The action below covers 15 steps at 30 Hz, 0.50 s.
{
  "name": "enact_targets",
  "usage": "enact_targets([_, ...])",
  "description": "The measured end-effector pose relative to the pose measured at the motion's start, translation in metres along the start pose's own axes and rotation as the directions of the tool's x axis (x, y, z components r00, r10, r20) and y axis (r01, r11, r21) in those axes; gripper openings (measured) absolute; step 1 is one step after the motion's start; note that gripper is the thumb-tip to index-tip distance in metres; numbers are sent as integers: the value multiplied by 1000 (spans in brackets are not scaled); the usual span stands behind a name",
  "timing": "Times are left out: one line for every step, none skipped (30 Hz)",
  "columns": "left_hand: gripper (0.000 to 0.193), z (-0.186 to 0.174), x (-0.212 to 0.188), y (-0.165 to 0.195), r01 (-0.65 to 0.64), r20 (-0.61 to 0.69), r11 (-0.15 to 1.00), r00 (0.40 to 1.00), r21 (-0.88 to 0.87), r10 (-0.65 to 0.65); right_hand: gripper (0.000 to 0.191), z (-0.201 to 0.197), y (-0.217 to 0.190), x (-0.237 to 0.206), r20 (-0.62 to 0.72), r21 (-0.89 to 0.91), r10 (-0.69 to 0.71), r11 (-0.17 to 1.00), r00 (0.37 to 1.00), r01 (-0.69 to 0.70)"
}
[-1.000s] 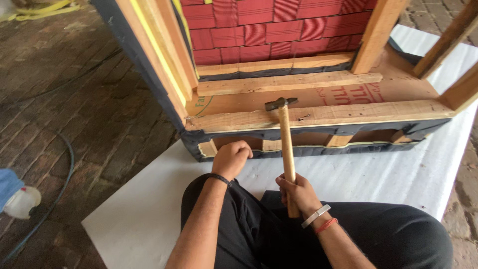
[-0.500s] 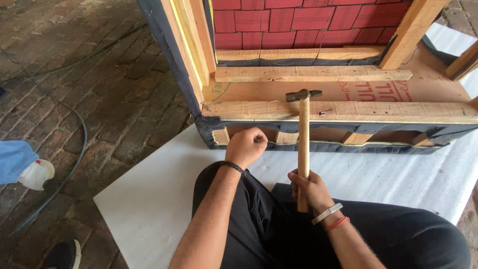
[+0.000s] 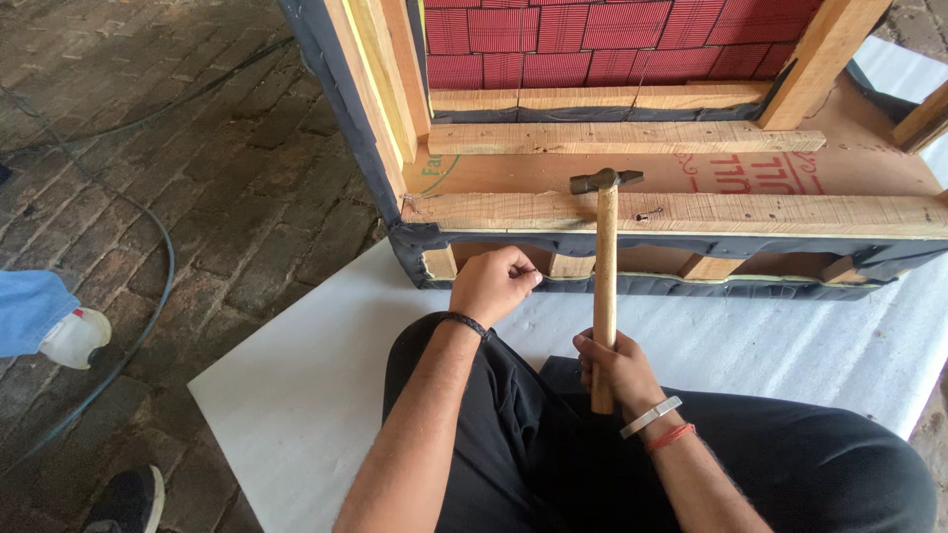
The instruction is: The person hammers nails into the wooden frame of an overturned sofa. They hold each nail with one hand and strike it with a hammer in the other, working along the frame's edge.
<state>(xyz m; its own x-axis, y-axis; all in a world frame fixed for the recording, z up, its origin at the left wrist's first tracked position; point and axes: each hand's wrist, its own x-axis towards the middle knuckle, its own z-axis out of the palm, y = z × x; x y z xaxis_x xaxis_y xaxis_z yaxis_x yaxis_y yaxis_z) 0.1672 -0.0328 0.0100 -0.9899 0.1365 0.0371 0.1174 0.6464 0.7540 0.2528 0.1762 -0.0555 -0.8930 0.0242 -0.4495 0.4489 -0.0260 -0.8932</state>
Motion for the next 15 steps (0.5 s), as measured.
enact_targets([17, 1, 0, -1, -19, -14, 1000, 1000, -4, 19, 28, 0, 1, 1, 7, 8, -7, 1000, 1000, 7])
enact_targets([17, 1, 1, -1, -39, -28, 999, 999, -8, 38, 29, 0, 2, 1, 13, 17, -15, 1000, 1000, 14])
enact_targets([16, 1, 1, -1, -58, -42, 998, 997, -11, 58, 29, -1, 3, 2, 19, 26, -22, 999, 1000, 22])
enact_targets([15, 1, 2, -2, -55, -49, 998, 997, -7, 55, 29, -1, 4, 2, 11, 12, -16, 1000, 1000, 16])
enact_targets([15, 1, 2, -2, -53, -57, 999, 997, -3, 52, 29, 0, 5, 2, 2, -2, -10, 1000, 1000, 10])
enact_targets([15, 2, 2, -3, -50, -64, 999, 997, 1, 50, 29, 0, 6, 2, -6, -15, -4, 1000, 1000, 4])
enact_targets([15, 2, 2, -3, -52, -52, 999, 997, 3, 52, 29, 0, 7, 2, 3, -8, -9, 1000, 1000, 9])
enact_targets([15, 2, 2, -4, -54, -39, 999, 998, 3, 54, 29, 1, 7, 2, 12, -2, -15, 1000, 1000, 15])
enact_targets([14, 3, 3, -5, -56, -26, 998, 998, 3, 56, 29, 1, 7, 2, 20, 3, -20, 1000, 1000, 20])
enact_targets([14, 4, 3, -5, -38, -17, 999, 999, 9, 38, 29, 2, 7, 1, 16, -5, -13, 1000, 1000, 13])
enact_targets([13, 5, 3, -6, -19, -7, 1000, 1000, 16, 19, 29, 3, 7, 1, 14, -14, -6, 1000, 1000, 6])
enact_targets([12, 6, 3, -7, 0, 1, 1000, 1000, 23, 0, 29, 3, 6, 0, 11, -23, 0, 1000, 1000, 1])
enact_targets([11, 7, 3, -8, -19, -7, 1000, 1000, 8, 19, 29, 4, 5, 0, 12, -33, -1, 999, 1000, 2])
enact_targets([11, 7, 4, -8, -38, -16, 999, 999, -7, 38, 30, 4, 5, -1, 13, -43, -2, 999, 1000, 3])
enact_targets([10, 8, 4, -9, -56, -24, 998, 998, -21, 56, 30, 4, 4, -1, 13, -52, -3, 999, 1000, 4])
